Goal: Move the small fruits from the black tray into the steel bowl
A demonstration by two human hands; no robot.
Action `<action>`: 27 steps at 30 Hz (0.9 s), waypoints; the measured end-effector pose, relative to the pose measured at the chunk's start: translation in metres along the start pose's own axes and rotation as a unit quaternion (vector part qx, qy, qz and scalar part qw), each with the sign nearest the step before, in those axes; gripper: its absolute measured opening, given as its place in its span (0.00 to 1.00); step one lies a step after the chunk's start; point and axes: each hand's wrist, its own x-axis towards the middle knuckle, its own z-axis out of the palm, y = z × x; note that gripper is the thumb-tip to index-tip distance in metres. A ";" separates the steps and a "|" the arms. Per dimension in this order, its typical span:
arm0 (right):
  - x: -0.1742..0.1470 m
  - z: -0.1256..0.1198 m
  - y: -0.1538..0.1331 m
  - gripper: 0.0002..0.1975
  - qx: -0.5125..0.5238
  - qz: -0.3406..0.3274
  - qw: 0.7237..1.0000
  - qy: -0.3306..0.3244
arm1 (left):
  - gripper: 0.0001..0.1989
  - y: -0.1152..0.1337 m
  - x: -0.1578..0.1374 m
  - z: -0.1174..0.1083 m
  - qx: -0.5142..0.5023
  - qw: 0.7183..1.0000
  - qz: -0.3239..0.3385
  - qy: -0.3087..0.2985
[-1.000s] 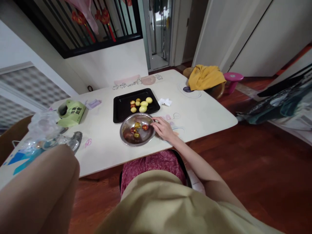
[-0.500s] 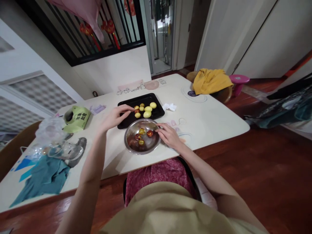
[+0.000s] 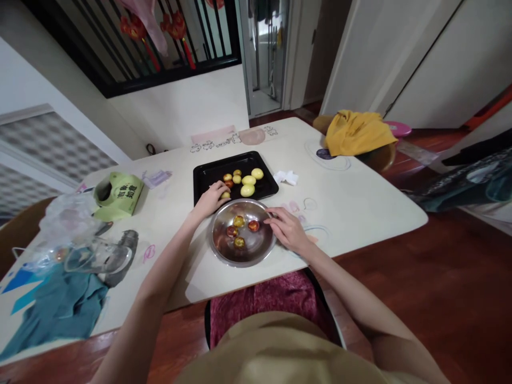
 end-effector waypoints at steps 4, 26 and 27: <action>-0.001 -0.001 0.001 0.18 0.003 0.002 1.000 0.001 | 0.15 -0.003 -0.003 0.000 -0.045 0.999 -0.003 -0.029; 0.000 0.002 0.003 0.19 -0.019 0.003 1.000 0.002 | 0.16 0.093 -0.049 -0.042 -0.080 0.981 0.160 -0.078; 0.000 0.003 0.003 0.19 -0.019 0.005 1.000 0.001 | 0.16 0.094 -0.048 -0.038 -0.063 0.981 0.157 -0.090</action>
